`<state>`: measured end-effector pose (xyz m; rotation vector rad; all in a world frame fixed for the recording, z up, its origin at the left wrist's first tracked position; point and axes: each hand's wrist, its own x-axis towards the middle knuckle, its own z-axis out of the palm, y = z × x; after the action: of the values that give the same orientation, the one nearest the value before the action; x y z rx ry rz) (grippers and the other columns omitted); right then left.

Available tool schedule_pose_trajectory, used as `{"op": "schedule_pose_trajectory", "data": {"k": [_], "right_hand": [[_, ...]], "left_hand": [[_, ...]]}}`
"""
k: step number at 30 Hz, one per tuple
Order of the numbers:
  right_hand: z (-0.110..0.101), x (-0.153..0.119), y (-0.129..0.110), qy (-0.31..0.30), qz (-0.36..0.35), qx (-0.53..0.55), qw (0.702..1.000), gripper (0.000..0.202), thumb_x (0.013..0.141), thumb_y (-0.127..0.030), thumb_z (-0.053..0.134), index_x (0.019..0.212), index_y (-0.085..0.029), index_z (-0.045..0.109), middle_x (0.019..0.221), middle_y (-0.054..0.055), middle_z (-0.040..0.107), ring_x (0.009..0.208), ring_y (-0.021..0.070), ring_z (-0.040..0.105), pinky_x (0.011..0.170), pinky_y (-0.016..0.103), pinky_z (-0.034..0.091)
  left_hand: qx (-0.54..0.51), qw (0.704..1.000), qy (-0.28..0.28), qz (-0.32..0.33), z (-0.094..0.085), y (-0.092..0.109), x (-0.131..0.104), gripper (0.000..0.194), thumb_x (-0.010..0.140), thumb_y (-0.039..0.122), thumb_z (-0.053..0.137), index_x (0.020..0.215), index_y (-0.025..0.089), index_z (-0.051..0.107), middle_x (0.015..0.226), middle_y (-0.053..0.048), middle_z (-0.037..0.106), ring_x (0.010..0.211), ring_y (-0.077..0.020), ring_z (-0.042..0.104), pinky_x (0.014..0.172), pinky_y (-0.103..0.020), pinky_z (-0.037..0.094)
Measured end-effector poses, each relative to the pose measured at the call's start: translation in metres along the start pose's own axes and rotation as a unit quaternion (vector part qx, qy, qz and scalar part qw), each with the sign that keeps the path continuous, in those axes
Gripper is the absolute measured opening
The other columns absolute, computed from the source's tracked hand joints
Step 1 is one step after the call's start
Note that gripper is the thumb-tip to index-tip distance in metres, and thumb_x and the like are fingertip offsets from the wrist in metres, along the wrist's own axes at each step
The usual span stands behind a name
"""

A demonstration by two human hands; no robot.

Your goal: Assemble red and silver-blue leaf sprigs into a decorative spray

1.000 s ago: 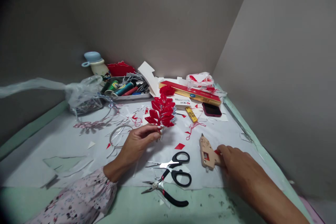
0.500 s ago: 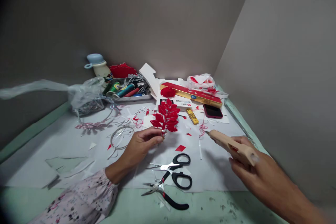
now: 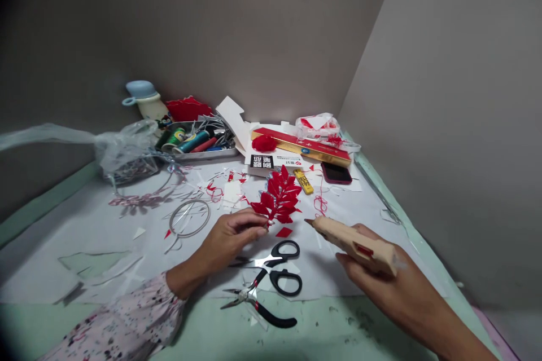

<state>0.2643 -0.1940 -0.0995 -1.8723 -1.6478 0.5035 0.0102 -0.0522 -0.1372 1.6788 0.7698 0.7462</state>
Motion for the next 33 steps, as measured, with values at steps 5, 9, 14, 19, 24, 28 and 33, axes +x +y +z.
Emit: {"op": "schedule_pose_trajectory", "data": {"k": [5, 9, 14, 19, 24, 28, 33], "right_hand": [[0.005, -0.002, -0.003, 0.001, -0.04, 0.002, 0.999, 0.023, 0.087, -0.034, 0.056, 0.106, -0.028, 0.067, 0.092, 0.001, 0.073, 0.072, 0.0215, 0.07, 0.056, 0.028, 0.058], [0.007, -0.004, -0.002, -0.007, -0.03, 0.003, 1.0, 0.018, 0.089, -0.038, 0.056, 0.102, -0.027, 0.064, 0.086, 0.001, 0.071, 0.066, 0.019, 0.066, 0.054, 0.027, 0.054], [0.007, -0.004, -0.007, -0.036, -0.038, -0.021, 0.998, 0.017, 0.09, -0.041, 0.057, 0.09, -0.024, 0.061, 0.078, -0.001, 0.065, 0.061, 0.0155, 0.059, 0.056, 0.025, 0.05], [0.008, -0.004, -0.009, -0.031, -0.053, -0.022, 0.998, 0.018, 0.091, -0.04, 0.056, 0.083, -0.024, 0.056, 0.073, -0.001, 0.062, 0.057, 0.0144, 0.056, 0.053, 0.025, 0.046], [0.011, -0.002, -0.012, -0.028, -0.091, -0.02, 0.995, 0.017, 0.092, -0.033, 0.054, 0.078, -0.024, 0.055, 0.074, 0.0, 0.062, 0.062, 0.0159, 0.059, 0.057, 0.025, 0.048], [0.009, 0.0, -0.011, -0.036, -0.108, -0.014, 0.993, 0.011, 0.093, -0.032, 0.052, 0.094, -0.025, 0.06, 0.097, 0.004, 0.066, 0.082, 0.0189, 0.065, 0.07, 0.027, 0.052], [0.008, -0.002, -0.011, -0.022, -0.09, -0.025, 0.995, 0.012, 0.092, -0.034, 0.054, 0.086, -0.025, 0.058, 0.08, 0.001, 0.065, 0.065, 0.0163, 0.061, 0.056, 0.025, 0.047]], "left_hand": [[0.023, 0.999, -0.019, 0.031, 0.005, 0.0, 0.0, 0.012, 0.084, 0.023, 0.067, 0.09, 0.022, 0.077, 0.091, -0.005, 0.072, 0.083, -0.0174, 0.064, 0.082, -0.033, 0.049], [0.029, 0.998, -0.034, 0.054, 0.011, 0.002, 0.0, 0.014, 0.085, 0.021, 0.065, 0.093, 0.021, 0.077, 0.093, -0.005, 0.072, 0.087, -0.018, 0.065, 0.084, -0.032, 0.049], [0.041, 0.996, -0.047, 0.066, 0.018, 0.005, -0.001, 0.016, 0.084, 0.017, 0.064, 0.093, 0.02, 0.077, 0.092, -0.006, 0.073, 0.085, -0.0171, 0.065, 0.082, -0.03, 0.05], [0.042, 0.995, -0.045, 0.073, 0.02, 0.006, -0.001, 0.017, 0.084, 0.016, 0.064, 0.093, 0.019, 0.078, 0.09, -0.006, 0.072, 0.083, -0.0172, 0.065, 0.08, -0.03, 0.05], [0.04, 0.995, -0.052, 0.07, 0.021, 0.005, -0.001, 0.017, 0.083, 0.017, 0.064, 0.093, 0.019, 0.078, 0.089, -0.007, 0.072, 0.082, -0.0173, 0.065, 0.079, -0.031, 0.05], [0.038, 0.995, -0.055, 0.072, 0.021, 0.005, -0.001, 0.017, 0.083, 0.017, 0.063, 0.092, 0.019, 0.078, 0.089, -0.007, 0.072, 0.082, -0.0173, 0.065, 0.079, -0.031, 0.05], [0.045, 0.995, -0.057, 0.068, 0.021, 0.006, -0.001, 0.018, 0.083, 0.016, 0.063, 0.092, 0.021, 0.078, 0.088, -0.006, 0.072, 0.079, -0.017, 0.064, 0.078, -0.032, 0.051]]}}
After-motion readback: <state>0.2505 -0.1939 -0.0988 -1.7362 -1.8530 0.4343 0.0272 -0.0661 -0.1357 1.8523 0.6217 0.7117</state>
